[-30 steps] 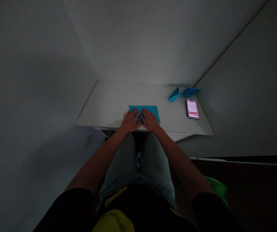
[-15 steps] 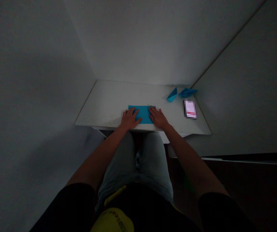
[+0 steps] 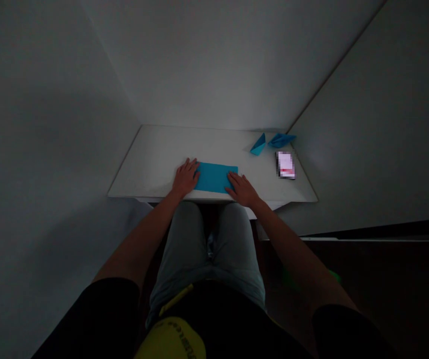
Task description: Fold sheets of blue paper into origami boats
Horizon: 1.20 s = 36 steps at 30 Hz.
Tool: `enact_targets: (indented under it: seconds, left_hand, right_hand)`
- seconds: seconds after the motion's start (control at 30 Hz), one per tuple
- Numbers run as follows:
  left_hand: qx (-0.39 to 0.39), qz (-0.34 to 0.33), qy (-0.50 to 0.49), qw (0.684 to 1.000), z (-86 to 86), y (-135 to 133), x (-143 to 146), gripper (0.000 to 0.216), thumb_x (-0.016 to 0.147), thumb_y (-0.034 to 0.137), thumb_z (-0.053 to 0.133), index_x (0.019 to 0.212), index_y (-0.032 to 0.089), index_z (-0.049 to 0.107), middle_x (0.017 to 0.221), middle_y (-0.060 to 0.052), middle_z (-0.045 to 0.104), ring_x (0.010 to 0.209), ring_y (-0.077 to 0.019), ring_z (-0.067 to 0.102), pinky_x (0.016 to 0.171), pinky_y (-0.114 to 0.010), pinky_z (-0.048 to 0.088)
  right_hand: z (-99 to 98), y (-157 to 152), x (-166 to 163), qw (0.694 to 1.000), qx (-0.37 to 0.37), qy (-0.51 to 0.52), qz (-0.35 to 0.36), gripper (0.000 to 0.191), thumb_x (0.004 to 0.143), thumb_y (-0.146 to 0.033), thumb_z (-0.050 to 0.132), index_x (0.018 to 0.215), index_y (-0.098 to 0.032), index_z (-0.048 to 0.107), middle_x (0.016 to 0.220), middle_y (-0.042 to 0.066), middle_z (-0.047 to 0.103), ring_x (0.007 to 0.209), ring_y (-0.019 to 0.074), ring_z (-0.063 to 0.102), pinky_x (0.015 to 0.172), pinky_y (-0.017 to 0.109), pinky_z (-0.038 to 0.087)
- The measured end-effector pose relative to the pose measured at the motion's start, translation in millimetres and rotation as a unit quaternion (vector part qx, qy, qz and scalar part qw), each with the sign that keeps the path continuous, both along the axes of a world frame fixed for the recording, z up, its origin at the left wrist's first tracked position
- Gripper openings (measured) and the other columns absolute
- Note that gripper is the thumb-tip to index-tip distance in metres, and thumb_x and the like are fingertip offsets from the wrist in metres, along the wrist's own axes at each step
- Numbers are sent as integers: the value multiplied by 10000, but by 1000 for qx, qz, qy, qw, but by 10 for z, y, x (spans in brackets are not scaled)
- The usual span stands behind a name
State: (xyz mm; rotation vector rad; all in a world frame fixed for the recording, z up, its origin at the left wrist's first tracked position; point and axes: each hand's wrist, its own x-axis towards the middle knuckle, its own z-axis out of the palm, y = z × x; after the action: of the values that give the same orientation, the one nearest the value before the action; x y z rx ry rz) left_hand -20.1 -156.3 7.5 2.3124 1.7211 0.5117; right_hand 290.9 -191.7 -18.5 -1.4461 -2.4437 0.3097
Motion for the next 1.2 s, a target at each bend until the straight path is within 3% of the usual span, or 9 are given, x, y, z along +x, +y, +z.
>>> enact_targets:
  seconds: [0.1,0.23,0.33,0.47,0.7,0.8,0.9,1.03,1.2]
  left_hand:
    - [-7,-105,36,994,31,-182,-54,614,1108,494,466,1668,251,536,1791,-77,435,1720,-328,274,1395,-576,200]
    - [-15,-180,80,980,9,-367,-146,922,983,708,656,1746,254,406,1831,-107,343,1719,-358,271,1405,-564,168]
    - [-12,-206,100,973,-10,-394,-201,1046,918,776,709,1765,268,364,1844,-109,304,1725,-358,253,1415,-555,128]
    - [-25,-210,83,974,-2,-358,-249,864,967,702,691,1713,325,471,1819,-69,370,1693,-326,348,1410,-551,154]
    - [-55,-158,-44,985,3,-228,-222,496,1041,573,609,1460,337,732,1652,-29,623,1573,-283,534,1356,-551,275]
    - [-62,-80,-105,989,-19,-146,-140,434,1035,608,591,1097,260,843,1278,-71,836,1280,-303,727,1215,-513,461]
    - [-73,-11,-179,981,-21,-106,-59,592,986,745,586,772,215,742,866,-66,799,931,-273,742,974,-428,578]
    - [-71,21,-325,943,107,-52,8,627,977,795,561,883,199,730,857,-45,759,815,-221,684,753,-339,571]
    - [-1,53,-346,937,327,144,53,481,1040,622,607,1104,176,775,1019,-86,811,912,-247,730,808,-355,606]
  right_hand:
    - [10,-57,67,1000,-3,-2,23,986,1028,-800,526,1756,-154,365,1801,217,366,1666,423,376,1383,694,230]
    - [32,-62,236,996,-5,-12,89,1203,894,-871,685,1765,-121,329,1794,262,354,1656,464,372,1363,714,260]
    - [65,-19,352,993,-6,-22,114,1085,952,-794,680,1747,-120,378,1765,260,412,1622,450,434,1341,699,324]
    - [149,35,422,992,-14,-15,128,818,1031,-666,650,1682,-187,524,1701,209,530,1536,414,553,1283,648,445]
    - [313,122,342,995,-33,31,88,496,1104,-591,558,1410,-275,788,1487,131,733,1360,351,699,1177,582,559]
    - [334,192,329,996,-62,50,30,504,1084,-636,575,1321,-262,816,1368,132,785,1220,328,757,1096,527,595]
    - [363,247,339,990,-106,82,-47,601,1056,-734,538,1099,-211,831,1036,112,823,967,303,774,931,454,616]
    - [460,298,298,968,-116,213,-56,676,1031,-803,471,907,-204,759,870,57,774,851,267,722,829,395,592]
    - [487,394,151,944,-57,316,-80,524,1031,-663,560,1160,-203,773,1061,69,813,943,260,734,901,399,613]
